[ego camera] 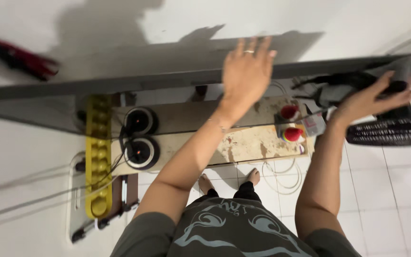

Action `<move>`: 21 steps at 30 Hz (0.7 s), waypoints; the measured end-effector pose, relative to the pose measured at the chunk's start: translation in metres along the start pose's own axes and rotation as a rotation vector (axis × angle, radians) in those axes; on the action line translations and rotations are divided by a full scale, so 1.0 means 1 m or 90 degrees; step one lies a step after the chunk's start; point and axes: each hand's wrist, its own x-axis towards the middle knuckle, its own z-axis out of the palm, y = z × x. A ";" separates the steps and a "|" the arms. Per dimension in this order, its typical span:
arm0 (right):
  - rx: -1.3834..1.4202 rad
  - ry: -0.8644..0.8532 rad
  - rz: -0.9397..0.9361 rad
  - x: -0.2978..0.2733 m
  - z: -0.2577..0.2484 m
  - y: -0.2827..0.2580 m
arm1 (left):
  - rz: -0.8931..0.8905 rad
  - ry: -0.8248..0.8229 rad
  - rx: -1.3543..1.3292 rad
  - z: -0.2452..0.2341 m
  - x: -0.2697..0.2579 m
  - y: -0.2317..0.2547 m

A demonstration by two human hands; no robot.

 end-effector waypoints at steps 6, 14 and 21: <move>-0.206 -0.335 -0.215 -0.008 0.021 -0.135 | 0.015 0.103 -0.244 0.018 0.001 -0.002; -0.279 -0.606 -0.274 -0.048 0.078 -0.242 | -0.008 0.378 -0.469 -0.046 -0.042 -0.054; -0.145 -0.698 -0.424 -0.136 0.148 -0.329 | -0.271 0.654 -0.523 -0.130 -0.173 -0.158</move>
